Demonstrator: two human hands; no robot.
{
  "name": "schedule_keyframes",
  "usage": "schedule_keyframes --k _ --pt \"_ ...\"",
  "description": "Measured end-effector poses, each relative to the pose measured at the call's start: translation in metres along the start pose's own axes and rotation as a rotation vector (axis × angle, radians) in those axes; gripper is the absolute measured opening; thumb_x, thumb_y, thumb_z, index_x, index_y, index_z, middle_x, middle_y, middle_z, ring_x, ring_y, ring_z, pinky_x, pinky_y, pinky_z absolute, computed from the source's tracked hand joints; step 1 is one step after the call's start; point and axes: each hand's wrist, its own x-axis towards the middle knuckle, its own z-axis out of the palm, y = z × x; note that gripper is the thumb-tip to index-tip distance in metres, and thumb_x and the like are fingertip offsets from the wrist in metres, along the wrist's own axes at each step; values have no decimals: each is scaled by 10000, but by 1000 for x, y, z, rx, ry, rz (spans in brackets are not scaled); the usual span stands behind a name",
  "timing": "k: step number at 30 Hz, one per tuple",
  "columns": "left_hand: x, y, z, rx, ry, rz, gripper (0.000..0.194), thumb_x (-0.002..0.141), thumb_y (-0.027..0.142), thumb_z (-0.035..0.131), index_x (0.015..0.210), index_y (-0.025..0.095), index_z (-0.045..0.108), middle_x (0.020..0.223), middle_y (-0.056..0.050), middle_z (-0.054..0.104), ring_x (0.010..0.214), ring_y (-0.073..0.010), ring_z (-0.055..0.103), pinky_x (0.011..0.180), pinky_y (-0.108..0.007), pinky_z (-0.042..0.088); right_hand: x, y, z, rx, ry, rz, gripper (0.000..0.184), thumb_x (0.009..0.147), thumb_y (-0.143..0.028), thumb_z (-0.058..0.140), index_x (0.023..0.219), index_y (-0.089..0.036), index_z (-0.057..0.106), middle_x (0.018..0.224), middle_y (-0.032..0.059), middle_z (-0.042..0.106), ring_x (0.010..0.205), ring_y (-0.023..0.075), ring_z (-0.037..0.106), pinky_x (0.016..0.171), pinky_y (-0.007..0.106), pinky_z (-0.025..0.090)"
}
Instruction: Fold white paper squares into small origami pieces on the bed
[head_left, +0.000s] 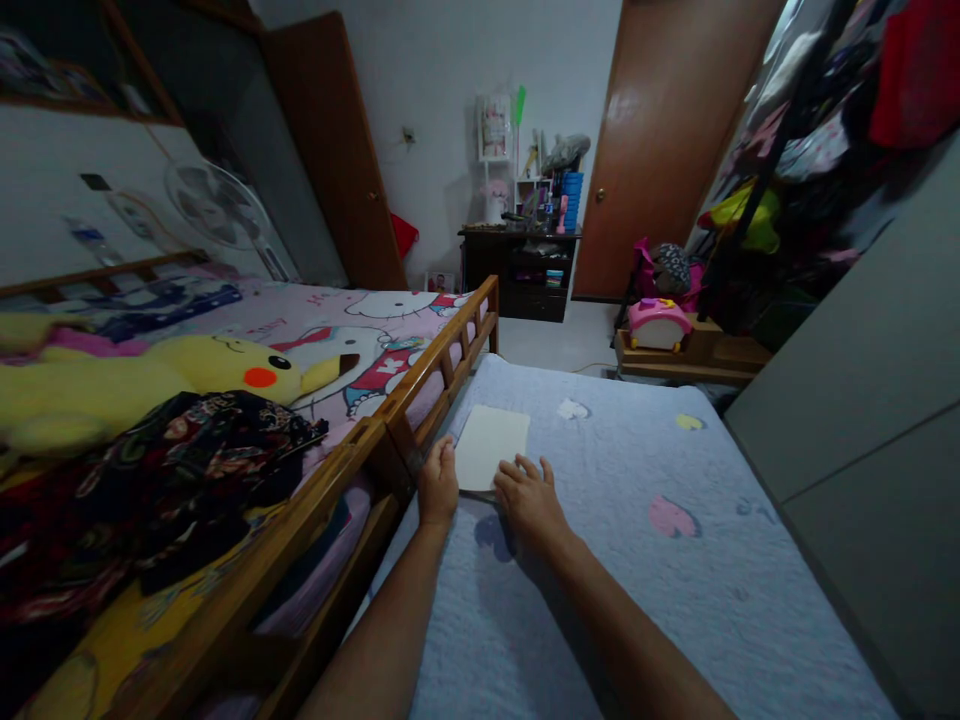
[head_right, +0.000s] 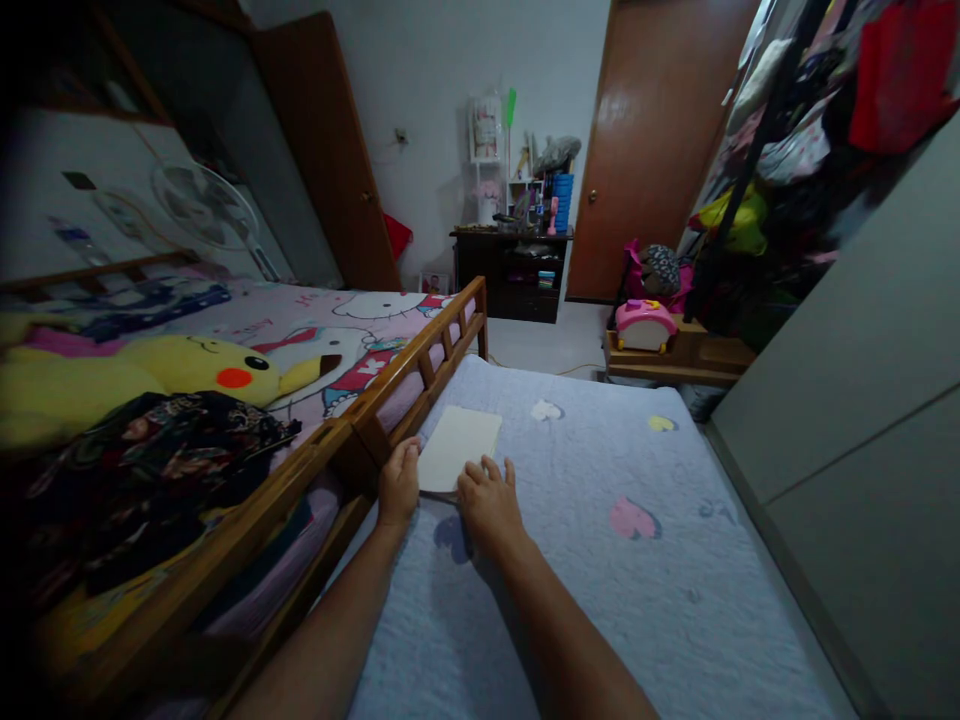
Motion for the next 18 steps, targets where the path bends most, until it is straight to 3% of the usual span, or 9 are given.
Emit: schedule_keyframes --k 4,11,18 --pt "-2 16 -5 13 -19 78 402 960 347 344 1130 127 635 1130 -155 695 1088 -270 644 967 -430 504 2 2 1 45 18 3 215 982 -220 484 1032 -266 687 1212 37 690 1289 267 501 1140 597 166" --pt "-15 62 -15 44 -200 273 254 885 199 449 990 201 680 1034 -64 717 1046 -241 623 988 -407 466 2 10 -3 103 43 32 206 951 -176 524 920 -239 717 1025 37 749 1145 206 604 1153 489 143" --pt "-32 63 -17 296 -383 336 258 878 131 464 1020 183 674 1077 -84 717 1075 -255 615 973 -435 447 2 10 -10 142 31 73 203 936 -197 549 905 -255 742 998 38 753 1101 191 627 1101 450 223"
